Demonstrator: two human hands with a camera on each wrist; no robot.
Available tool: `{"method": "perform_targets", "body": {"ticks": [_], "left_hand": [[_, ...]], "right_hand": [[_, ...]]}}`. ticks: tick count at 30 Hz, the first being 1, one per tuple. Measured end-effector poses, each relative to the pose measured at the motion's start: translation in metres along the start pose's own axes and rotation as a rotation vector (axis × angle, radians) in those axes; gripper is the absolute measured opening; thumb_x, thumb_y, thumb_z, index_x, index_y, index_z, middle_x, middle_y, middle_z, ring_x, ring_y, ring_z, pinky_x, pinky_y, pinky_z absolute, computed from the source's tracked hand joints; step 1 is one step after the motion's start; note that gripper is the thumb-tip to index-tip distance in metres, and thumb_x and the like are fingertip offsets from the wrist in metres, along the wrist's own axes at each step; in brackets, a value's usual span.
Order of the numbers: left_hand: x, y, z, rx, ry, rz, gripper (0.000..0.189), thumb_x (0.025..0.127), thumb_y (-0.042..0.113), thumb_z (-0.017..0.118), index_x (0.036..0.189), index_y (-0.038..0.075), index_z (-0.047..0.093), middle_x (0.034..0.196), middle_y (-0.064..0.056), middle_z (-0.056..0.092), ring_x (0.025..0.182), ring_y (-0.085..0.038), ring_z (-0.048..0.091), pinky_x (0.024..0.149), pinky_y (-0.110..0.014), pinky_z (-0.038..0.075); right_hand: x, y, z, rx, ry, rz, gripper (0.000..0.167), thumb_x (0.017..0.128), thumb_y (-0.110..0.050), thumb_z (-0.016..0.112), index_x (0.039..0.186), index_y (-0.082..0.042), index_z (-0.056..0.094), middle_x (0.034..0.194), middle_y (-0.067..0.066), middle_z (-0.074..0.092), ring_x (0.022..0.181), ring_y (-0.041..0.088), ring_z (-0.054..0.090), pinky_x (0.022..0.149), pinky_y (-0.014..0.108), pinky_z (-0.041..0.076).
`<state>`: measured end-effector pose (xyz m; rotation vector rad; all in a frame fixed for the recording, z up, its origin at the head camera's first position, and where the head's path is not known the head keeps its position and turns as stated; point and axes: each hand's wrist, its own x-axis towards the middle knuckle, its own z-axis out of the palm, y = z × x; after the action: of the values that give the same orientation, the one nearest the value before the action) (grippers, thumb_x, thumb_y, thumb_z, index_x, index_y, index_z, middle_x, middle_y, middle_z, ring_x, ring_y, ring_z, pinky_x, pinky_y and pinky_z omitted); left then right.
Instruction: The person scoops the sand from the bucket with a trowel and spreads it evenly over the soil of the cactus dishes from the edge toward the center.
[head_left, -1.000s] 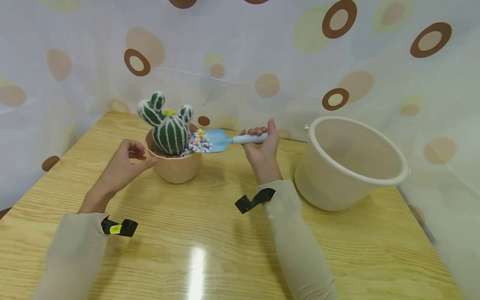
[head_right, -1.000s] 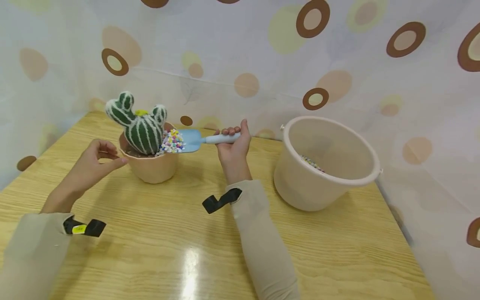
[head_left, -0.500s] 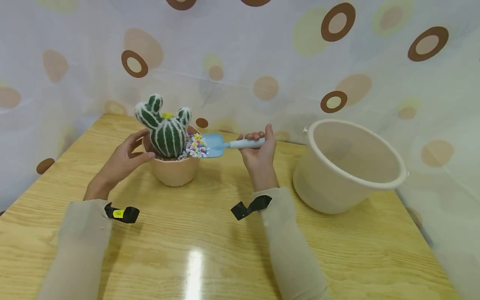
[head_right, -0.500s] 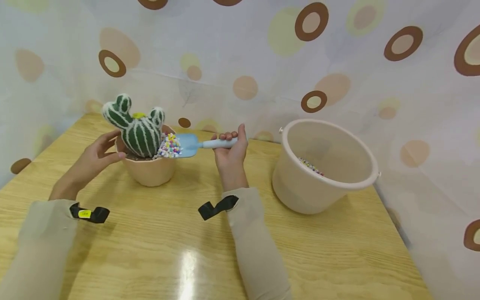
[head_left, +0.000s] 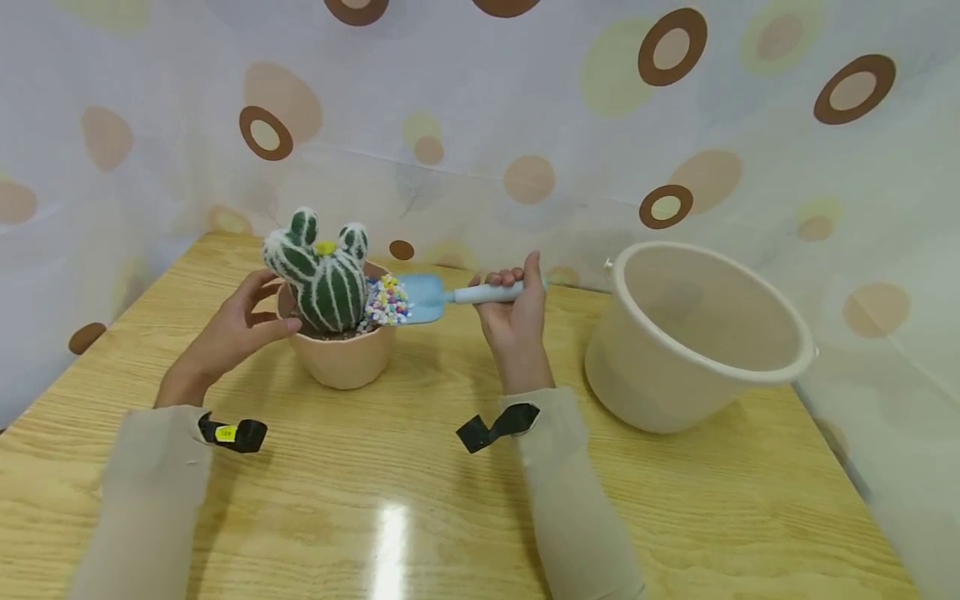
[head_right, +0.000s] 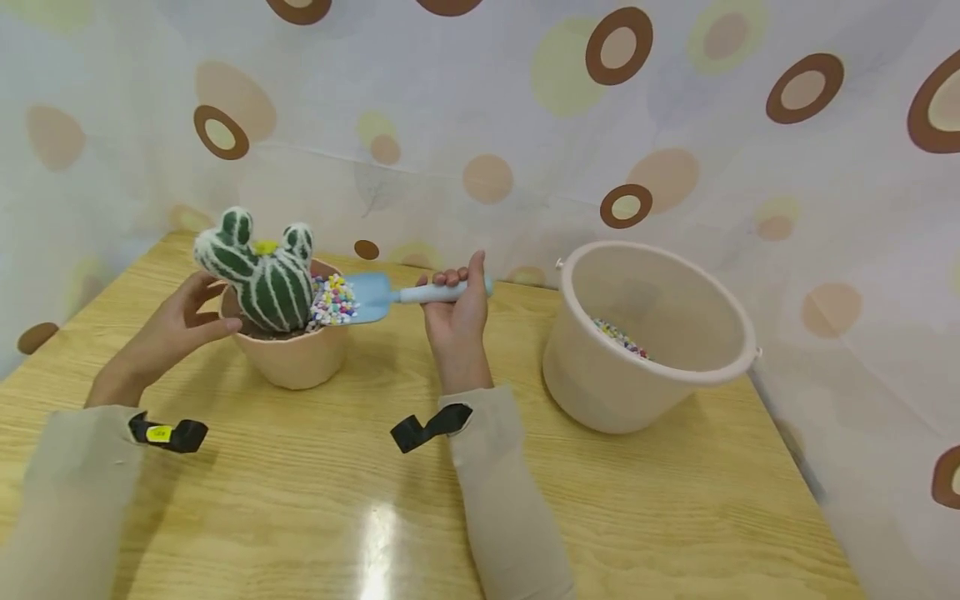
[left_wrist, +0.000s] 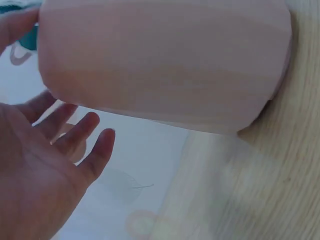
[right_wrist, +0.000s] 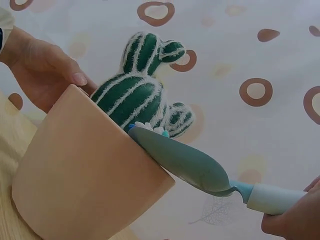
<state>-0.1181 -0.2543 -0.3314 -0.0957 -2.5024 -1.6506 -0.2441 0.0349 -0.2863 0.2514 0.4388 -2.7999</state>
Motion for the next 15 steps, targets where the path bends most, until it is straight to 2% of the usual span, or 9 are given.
{"method": "perform_targets", "body": {"ticks": [2, 3, 5, 8, 10, 12, 15], "left_hand": [[0.0008, -0.0015, -0.0006, 0.009, -0.048, -0.006, 0.073, 0.093, 0.008, 0.058, 0.152, 0.012, 0.016, 0.156, -0.017, 0.015, 0.141, -0.042, 0.018, 0.102, -0.035, 0.038], [0.0009, -0.0014, -0.0012, 0.029, -0.061, -0.007, 0.076, 0.092, 0.009, 0.059, 0.153, 0.01, 0.014, 0.156, -0.019, 0.013, 0.141, -0.044, 0.016, 0.105, -0.043, 0.035], [0.0007, -0.0008, -0.0027, 0.091, -0.06, -0.008, 0.079, 0.09, 0.011, 0.064, 0.152, 0.006, 0.014, 0.154, -0.022, 0.016, 0.138, -0.046, 0.02, 0.103, -0.058, 0.029], [-0.0015, 0.0006, -0.0059, 0.203, -0.028, 0.007, 0.083, 0.085, 0.016, 0.072, 0.148, 0.003, 0.02, 0.146, -0.024, 0.023, 0.128, -0.044, 0.029, 0.099, -0.058, 0.03], [-0.0022, 0.0005, -0.0069, 0.246, -0.008, 0.034, 0.084, 0.081, 0.016, 0.076, 0.145, 0.002, 0.023, 0.141, -0.023, 0.026, 0.122, -0.041, 0.032, 0.096, -0.055, 0.031], [-0.0022, -0.0009, -0.0069, 0.241, -0.019, 0.05, 0.088, 0.08, 0.017, 0.077, 0.146, 0.002, 0.021, 0.141, -0.023, 0.026, 0.121, -0.041, 0.032, 0.095, -0.055, 0.031], [-0.0011, -0.0048, -0.0063, 0.199, -0.066, 0.049, 0.095, 0.08, 0.02, 0.077, 0.151, 0.006, 0.016, 0.149, -0.024, 0.023, 0.131, -0.044, 0.027, 0.098, -0.057, 0.03]], "right_hand": [[-0.0017, 0.0016, -0.0004, -0.007, -0.009, -0.007, 0.046, 0.097, -0.041, 0.048, 0.061, -0.014, 0.041, 0.053, -0.002, 0.041, 0.056, 0.013, 0.041, 0.078, 0.031, 0.034], [-0.0024, 0.0022, -0.0003, -0.011, -0.014, -0.011, 0.046, 0.097, -0.041, 0.048, 0.061, -0.013, 0.041, 0.053, -0.002, 0.042, 0.056, 0.013, 0.041, 0.078, 0.031, 0.034], [-0.0031, 0.0028, 0.0001, -0.019, -0.025, -0.017, 0.046, 0.097, -0.04, 0.048, 0.061, -0.013, 0.041, 0.052, -0.002, 0.042, 0.056, 0.013, 0.042, 0.078, 0.031, 0.035], [-0.0042, 0.0034, 0.0008, -0.023, -0.041, -0.024, 0.045, 0.097, -0.039, 0.047, 0.061, -0.013, 0.041, 0.052, -0.001, 0.043, 0.056, 0.013, 0.043, 0.078, 0.031, 0.034], [-0.005, 0.0035, 0.0012, -0.029, -0.051, -0.031, 0.045, 0.098, -0.039, 0.047, 0.062, -0.012, 0.041, 0.052, -0.001, 0.043, 0.057, 0.013, 0.043, 0.078, 0.031, 0.033], [-0.0057, 0.0032, 0.0017, -0.038, -0.057, -0.039, 0.044, 0.098, -0.038, 0.046, 0.063, -0.013, 0.041, 0.053, -0.001, 0.043, 0.057, 0.013, 0.042, 0.078, 0.032, 0.033], [-0.0064, 0.0025, 0.0023, -0.059, -0.062, -0.045, 0.044, 0.098, -0.038, 0.046, 0.063, -0.013, 0.041, 0.054, -0.002, 0.043, 0.058, 0.013, 0.041, 0.079, 0.032, 0.033]]}}
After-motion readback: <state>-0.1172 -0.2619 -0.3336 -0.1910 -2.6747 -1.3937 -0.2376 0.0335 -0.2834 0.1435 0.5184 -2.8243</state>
